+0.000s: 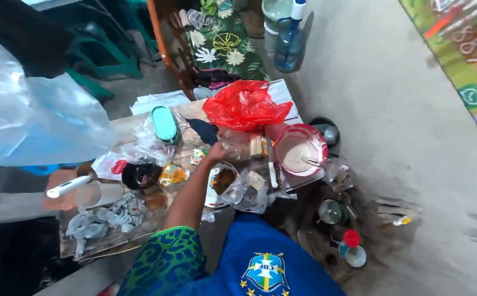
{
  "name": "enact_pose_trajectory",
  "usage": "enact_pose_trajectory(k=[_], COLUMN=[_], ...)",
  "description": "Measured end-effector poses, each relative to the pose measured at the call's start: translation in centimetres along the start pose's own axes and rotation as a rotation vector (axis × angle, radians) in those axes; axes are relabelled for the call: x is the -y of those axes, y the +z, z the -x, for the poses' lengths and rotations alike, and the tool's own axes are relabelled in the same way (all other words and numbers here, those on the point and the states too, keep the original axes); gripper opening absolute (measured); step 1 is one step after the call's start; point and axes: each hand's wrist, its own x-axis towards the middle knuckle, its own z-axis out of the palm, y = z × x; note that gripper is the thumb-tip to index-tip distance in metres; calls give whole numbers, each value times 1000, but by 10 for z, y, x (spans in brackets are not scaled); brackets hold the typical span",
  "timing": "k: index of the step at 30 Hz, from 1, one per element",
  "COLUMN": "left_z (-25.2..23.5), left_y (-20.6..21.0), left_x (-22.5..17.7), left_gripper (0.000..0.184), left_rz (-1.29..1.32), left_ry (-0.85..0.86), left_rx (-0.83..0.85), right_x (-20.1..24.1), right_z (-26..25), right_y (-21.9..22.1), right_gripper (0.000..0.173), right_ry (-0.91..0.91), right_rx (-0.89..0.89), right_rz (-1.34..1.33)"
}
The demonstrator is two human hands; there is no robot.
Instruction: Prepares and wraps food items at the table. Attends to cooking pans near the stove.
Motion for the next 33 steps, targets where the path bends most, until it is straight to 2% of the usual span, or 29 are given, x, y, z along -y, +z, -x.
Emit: enact_pose_trajectory(k=[2, 4, 6, 9, 14, 18, 22, 24, 27, 29, 30, 31, 33], left_z=[-1, 2, 6, 16, 42, 73, 105, 109, 110, 110, 110, 110, 111], left_y=[-8, -14, -21, -26, -32, -31, -17, -11, -5, 1, 4, 7, 12], left_x=[14, 22, 31, 41, 49, 57, 70, 72, 68, 60, 52, 42, 23], left_gripper=[39, 41, 43, 45, 44, 38, 58, 57, 47, 46, 47, 48, 59], left_rz=[127, 263, 380, 543, 865, 1143, 1116, 1142, 1197, 1195, 1188, 1173, 1124], left_ry=[-18, -48, -65, -71, -99, -106, -138, -145, -131, -115, -111, -111, -106], left_rx=[-48, -87, -123, -184, -380, -480, -427, -418, -407, -388, -383, -384, -363], right_x=[-8, -62, -64, -40, 16, 76, 129, 163, 223, 269, 292, 312, 343], right_z=[-49, -135, -181, -193, -186, -164, -140, -120, -92, -66, -54, -48, -45], right_y=[9, 24, 12, -14, -38, -31, -15, -4, 27, 54, 70, 87, 119], right_gripper=[42, 42, 39, 38, 40, 47, 55, 51, 42, 33, 31, 36, 66], right_ry=[-74, -371, -332, -307, -400, -498, -663, -809, -1151, -1338, -1372, -1385, -1364], right_rx=[47, -99, -100, -104, -153, -80, -36, -33, -75, -59, -36, -42, -69], right_rz=[-45, -15, 36, 101, 281, 434, 490, 457, 379, 444, 540, 643, 793])
